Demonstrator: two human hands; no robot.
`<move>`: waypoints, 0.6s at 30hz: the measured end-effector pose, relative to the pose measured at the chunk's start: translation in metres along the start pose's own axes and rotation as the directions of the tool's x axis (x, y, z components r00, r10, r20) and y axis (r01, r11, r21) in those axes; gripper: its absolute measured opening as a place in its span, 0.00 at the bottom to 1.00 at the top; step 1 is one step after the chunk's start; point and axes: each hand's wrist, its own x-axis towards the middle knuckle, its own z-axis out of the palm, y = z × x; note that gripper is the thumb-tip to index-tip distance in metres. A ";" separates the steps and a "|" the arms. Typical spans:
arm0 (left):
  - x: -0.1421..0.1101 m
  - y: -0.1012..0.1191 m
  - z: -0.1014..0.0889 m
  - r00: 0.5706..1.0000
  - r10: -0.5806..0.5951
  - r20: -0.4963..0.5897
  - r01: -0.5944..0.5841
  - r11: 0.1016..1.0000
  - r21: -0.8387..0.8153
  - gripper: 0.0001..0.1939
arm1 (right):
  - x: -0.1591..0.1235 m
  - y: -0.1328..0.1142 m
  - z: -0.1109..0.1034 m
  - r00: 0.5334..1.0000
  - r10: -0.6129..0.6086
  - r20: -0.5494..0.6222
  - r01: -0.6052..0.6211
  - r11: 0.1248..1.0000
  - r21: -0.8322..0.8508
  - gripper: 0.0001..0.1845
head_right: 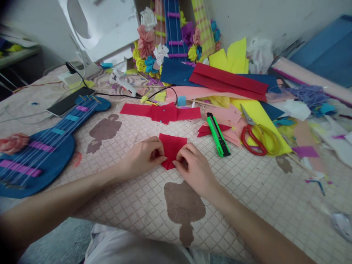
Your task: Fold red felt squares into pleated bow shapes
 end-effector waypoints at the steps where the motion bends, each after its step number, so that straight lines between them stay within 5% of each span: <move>1: 0.000 0.000 0.000 1.000 -0.002 -0.001 0.002 1.000 0.002 0.03 | 0.000 0.000 0.000 1.000 -0.001 0.000 0.001 1.000 -0.001 0.07; 18: -0.002 0.004 0.002 1.000 0.010 -0.003 -0.010 0.999 0.039 0.02 | -0.001 -0.002 0.001 1.000 0.005 -0.017 -0.006 1.000 -0.023 0.08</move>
